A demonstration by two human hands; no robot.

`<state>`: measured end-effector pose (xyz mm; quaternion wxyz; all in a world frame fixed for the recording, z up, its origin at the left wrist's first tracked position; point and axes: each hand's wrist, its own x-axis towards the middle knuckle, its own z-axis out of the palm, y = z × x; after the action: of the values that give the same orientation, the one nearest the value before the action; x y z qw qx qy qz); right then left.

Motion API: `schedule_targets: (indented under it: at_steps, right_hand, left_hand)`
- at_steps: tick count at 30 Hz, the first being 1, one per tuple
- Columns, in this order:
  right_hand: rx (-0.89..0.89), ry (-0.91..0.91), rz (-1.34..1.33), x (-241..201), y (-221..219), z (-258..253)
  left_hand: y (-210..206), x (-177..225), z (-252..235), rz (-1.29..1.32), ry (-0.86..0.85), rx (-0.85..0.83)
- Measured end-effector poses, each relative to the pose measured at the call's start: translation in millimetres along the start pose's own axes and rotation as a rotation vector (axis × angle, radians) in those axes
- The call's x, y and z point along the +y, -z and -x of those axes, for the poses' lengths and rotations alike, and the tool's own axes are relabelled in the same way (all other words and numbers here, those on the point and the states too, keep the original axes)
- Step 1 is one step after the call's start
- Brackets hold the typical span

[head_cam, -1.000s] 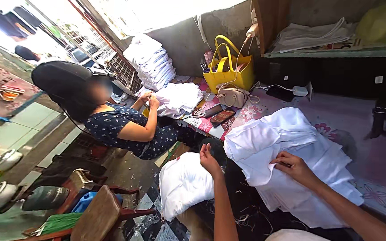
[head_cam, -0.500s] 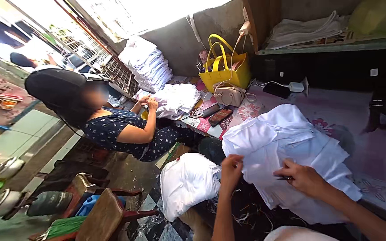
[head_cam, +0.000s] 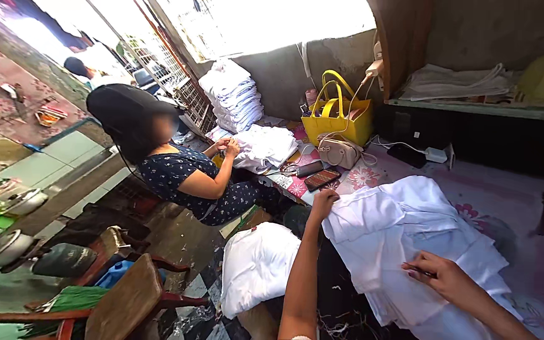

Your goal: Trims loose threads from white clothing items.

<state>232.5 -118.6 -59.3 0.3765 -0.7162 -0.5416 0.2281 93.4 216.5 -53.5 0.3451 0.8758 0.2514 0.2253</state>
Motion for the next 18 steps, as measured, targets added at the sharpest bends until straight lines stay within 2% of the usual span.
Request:
schedule_targets:
  at_steps: [3, 5, 6, 10, 12, 14, 16, 18]
  right_hand:
    - [0.026, -0.022, 0.006, 5, 10, 3]
    - [0.045, -0.03, 0.001, 6, 14, 2]
    - [0.042, -0.038, -0.01, 4, 14, 1]
    - [-0.01, -0.038, -0.05, -7, 4, -12]
    - [-0.001, -0.012, -0.048, -14, 1, -13]
    - [0.037, 0.018, -0.044, -16, 3, -8]
    - [0.053, 0.008, -0.066, -10, 9, 1]
    - [0.035, -0.043, -0.086, 1, 15, 11]
  left_hand:
    - [24, -27, 16, -0.043, 0.409, 0.125]
    - [39, -27, 24, -0.158, 0.629, 0.11]
    - [44, -19, 26, -0.176, 0.635, 0.09]
    - [28, 22, 12, 0.098, 0.182, -0.046]
    - [13, 22, 1, 0.104, 0.126, -0.122]
    - [7, 3, -3, 0.12, 0.203, -0.064]
    - [13, -22, 1, 0.113, 0.423, 0.101]
    - [24, -28, 7, -0.017, 0.668, 0.219]
